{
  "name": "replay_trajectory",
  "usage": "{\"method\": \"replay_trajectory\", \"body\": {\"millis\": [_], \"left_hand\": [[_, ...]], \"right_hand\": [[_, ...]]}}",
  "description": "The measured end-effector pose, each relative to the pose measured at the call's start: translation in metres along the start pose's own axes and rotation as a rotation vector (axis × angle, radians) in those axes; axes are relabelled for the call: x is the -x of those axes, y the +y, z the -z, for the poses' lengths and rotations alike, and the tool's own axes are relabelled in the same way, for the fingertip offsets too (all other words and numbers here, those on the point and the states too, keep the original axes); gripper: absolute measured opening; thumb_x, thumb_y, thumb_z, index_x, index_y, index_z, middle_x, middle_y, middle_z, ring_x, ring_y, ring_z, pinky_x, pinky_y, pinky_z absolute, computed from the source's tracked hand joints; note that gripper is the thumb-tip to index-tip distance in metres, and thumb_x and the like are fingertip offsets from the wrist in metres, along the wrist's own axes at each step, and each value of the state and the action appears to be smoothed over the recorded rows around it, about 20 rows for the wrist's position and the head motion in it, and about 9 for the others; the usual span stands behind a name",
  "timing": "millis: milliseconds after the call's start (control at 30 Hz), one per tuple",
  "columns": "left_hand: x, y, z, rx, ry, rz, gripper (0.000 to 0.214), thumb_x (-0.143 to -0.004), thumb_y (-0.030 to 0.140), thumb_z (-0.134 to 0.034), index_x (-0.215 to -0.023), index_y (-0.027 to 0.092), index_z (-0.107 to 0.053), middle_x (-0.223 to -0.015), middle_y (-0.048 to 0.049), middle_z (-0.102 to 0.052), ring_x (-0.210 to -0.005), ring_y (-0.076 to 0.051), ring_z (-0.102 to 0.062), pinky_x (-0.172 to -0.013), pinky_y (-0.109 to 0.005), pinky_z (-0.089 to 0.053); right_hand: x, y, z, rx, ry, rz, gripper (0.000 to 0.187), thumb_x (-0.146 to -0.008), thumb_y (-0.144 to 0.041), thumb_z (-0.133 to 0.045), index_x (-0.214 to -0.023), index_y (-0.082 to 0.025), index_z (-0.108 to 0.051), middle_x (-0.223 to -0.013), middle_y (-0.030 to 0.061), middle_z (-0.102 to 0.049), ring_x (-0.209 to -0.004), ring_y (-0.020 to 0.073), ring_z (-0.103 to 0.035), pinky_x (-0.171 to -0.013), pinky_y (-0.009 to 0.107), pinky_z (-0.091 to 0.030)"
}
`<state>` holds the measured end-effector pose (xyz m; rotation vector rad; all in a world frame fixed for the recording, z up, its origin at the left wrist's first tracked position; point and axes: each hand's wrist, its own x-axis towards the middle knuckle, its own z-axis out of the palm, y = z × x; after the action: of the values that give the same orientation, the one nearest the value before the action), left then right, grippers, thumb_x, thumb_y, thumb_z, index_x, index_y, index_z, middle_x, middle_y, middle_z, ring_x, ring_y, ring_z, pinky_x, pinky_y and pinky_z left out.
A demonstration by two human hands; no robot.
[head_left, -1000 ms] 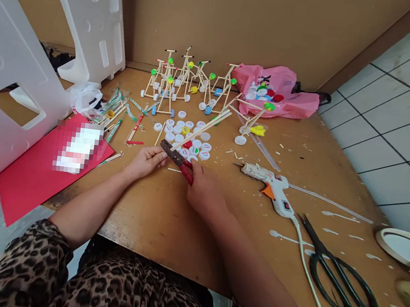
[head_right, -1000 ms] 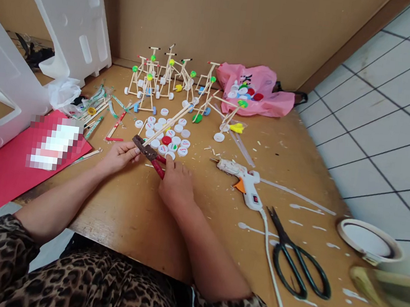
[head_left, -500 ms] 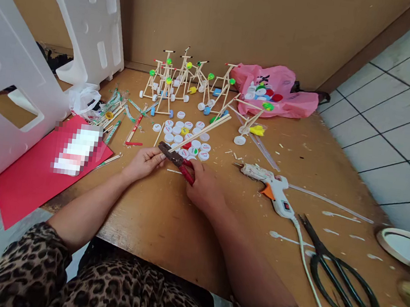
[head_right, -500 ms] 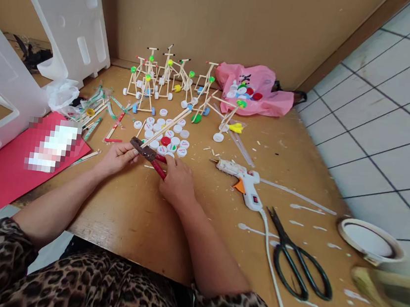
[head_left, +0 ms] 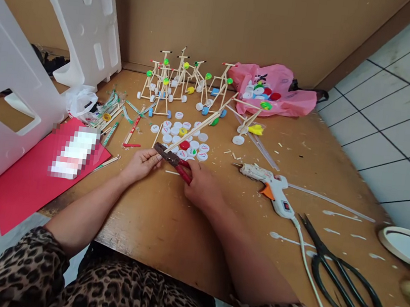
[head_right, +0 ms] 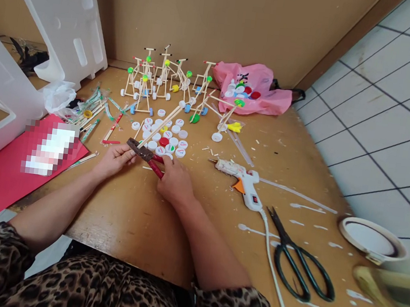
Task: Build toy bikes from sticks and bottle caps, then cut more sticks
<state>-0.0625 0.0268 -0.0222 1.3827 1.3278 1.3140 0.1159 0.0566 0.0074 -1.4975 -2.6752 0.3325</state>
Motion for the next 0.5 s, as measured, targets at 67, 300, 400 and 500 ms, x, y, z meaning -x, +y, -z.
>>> {"method": "replay_trajectory", "body": {"millis": [67, 300, 400, 500], "left_hand": [[-0.001, 0.000, 0.000, 0.005, 0.004, 0.007, 0.049, -0.068, 0.063, -0.053, -0.052, 0.017, -0.050, -0.046, 0.0033, -0.045, -0.044, -0.007, -0.037, -0.047, -0.022, -0.030], [-0.001, 0.006, 0.001, -0.007, -0.017, 0.009, 0.046, -0.069, 0.059, -0.055, -0.053, 0.016, -0.052, -0.048, 0.0027, -0.047, -0.046, -0.007, -0.039, -0.048, -0.022, -0.032], [0.000, 0.012, 0.001, -0.012, -0.028, -0.001, 0.043, -0.068, 0.057, -0.056, -0.054, 0.016, -0.053, -0.048, 0.0027, -0.048, -0.045, -0.007, -0.038, -0.048, -0.022, -0.032], [0.001, 0.022, 0.001, 0.002, -0.040, 0.002, 0.040, -0.067, 0.055, -0.059, -0.060, 0.016, -0.057, -0.048, 0.0032, -0.049, -0.045, -0.007, -0.038, -0.046, -0.022, -0.031]], "right_hand": [[0.000, -0.002, 0.001, 0.009, -0.024, -0.022, 0.043, -0.076, -0.014, -0.048, -0.119, -0.013, -0.049, -0.109, 0.0160, -0.059, -0.097, 0.0284, -0.057, -0.081, 0.035, -0.042], [0.006, -0.006, 0.005, 0.036, -0.048, -0.045, 0.051, -0.078, -0.011, -0.043, -0.129, -0.010, -0.042, -0.119, 0.0197, -0.055, -0.105, 0.0306, -0.054, -0.088, 0.039, -0.041], [0.011, -0.007, 0.010, 0.031, -0.031, -0.038, 0.056, -0.077, -0.010, -0.043, -0.133, -0.010, -0.038, -0.120, 0.0192, -0.055, -0.106, 0.0304, -0.053, -0.089, 0.039, -0.040], [0.016, -0.009, 0.016, 0.011, -0.041, -0.044, 0.059, -0.077, -0.010, -0.043, -0.136, -0.009, -0.034, -0.120, 0.0188, -0.056, -0.107, 0.0312, -0.053, -0.090, 0.040, -0.040]]}}
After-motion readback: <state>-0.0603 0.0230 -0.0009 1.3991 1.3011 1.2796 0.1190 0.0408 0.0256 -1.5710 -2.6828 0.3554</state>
